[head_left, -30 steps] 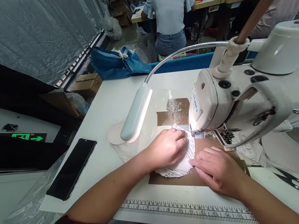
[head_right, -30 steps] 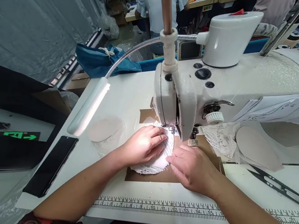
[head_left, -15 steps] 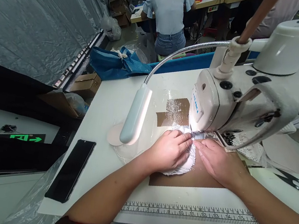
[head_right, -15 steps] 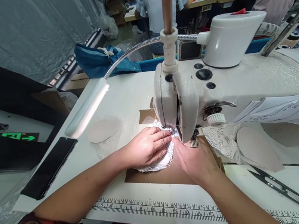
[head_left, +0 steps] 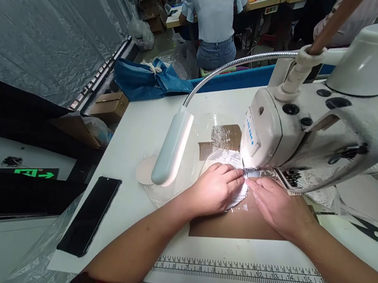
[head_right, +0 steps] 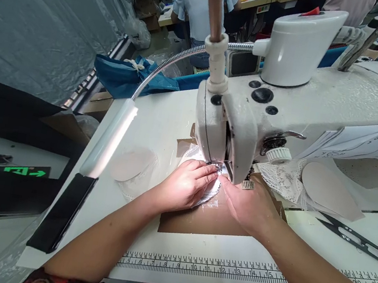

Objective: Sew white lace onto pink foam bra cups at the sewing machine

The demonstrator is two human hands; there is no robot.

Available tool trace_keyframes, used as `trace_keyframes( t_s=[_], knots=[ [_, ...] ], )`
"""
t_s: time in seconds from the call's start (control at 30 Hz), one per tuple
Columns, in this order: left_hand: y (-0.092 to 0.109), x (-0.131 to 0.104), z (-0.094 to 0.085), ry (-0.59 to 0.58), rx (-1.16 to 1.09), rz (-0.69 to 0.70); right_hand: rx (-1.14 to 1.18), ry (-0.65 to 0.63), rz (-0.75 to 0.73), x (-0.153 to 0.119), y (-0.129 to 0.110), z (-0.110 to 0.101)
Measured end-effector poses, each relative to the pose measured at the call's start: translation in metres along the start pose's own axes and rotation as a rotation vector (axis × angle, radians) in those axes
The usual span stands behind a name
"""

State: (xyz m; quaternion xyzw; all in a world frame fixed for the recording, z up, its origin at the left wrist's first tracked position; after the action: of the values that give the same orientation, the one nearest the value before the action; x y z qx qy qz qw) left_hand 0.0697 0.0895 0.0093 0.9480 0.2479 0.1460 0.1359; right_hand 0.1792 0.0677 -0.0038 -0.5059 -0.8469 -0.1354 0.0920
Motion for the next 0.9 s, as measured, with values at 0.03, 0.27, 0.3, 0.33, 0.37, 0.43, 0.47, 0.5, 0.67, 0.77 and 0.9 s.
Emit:
trace_keyframes(
  t_s=[0.03,0.27,0.3,0.33,0.37,0.43,0.47,0.5,0.67,0.77,0.9],
  knots=[
    [0.000,0.000,0.000,0.004,0.000,0.001,0.017,0.001,-0.002,-0.001,0.001,0.000],
    [-0.006,-0.001,0.001,0.034,-0.019,-0.001,0.096,-0.036,-0.002,-0.007,0.004,0.006],
    [-0.007,-0.001,0.001,0.037,-0.021,-0.006,0.099,-0.042,-0.009,-0.007,0.003,0.006],
    [-0.007,-0.001,0.000,0.040,-0.024,-0.011,0.099,-0.046,-0.014,-0.007,0.003,0.006],
    [-0.008,-0.001,0.001,0.040,-0.026,-0.015,0.100,-0.048,-0.015,-0.007,0.002,0.006],
    [-0.009,-0.001,0.001,0.039,-0.027,-0.022,0.104,-0.057,-0.007,-0.006,0.002,0.007],
    [-0.009,-0.001,0.001,0.039,-0.025,-0.027,0.109,-0.063,0.005,-0.006,0.003,0.008],
    [-0.010,-0.001,0.001,0.041,-0.021,-0.036,0.115,-0.069,0.021,-0.006,0.005,0.008],
    [-0.013,-0.001,-0.003,0.022,0.006,-0.096,0.168,-0.093,0.066,-0.005,0.009,0.011],
    [-0.011,-0.002,-0.005,-0.020,-0.005,-0.091,0.170,-0.084,0.108,-0.005,0.012,0.009],
    [-0.009,-0.004,-0.008,-0.064,-0.048,-0.049,0.177,-0.064,0.134,-0.002,0.012,0.002]
  ],
)
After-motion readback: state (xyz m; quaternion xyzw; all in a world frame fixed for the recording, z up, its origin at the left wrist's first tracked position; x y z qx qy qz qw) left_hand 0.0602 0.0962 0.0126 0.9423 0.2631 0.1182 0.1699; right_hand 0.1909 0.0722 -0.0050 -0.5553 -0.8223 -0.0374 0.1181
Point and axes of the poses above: each hand's wrist, its own x-axis towards the middle knuckle, its own z-axis out of the palm, y = z × x, the point moved 8 cm from there along x, towards the middle knuckle, and after that the axes turned 10 degrees about -x, right-handed, at the moved point
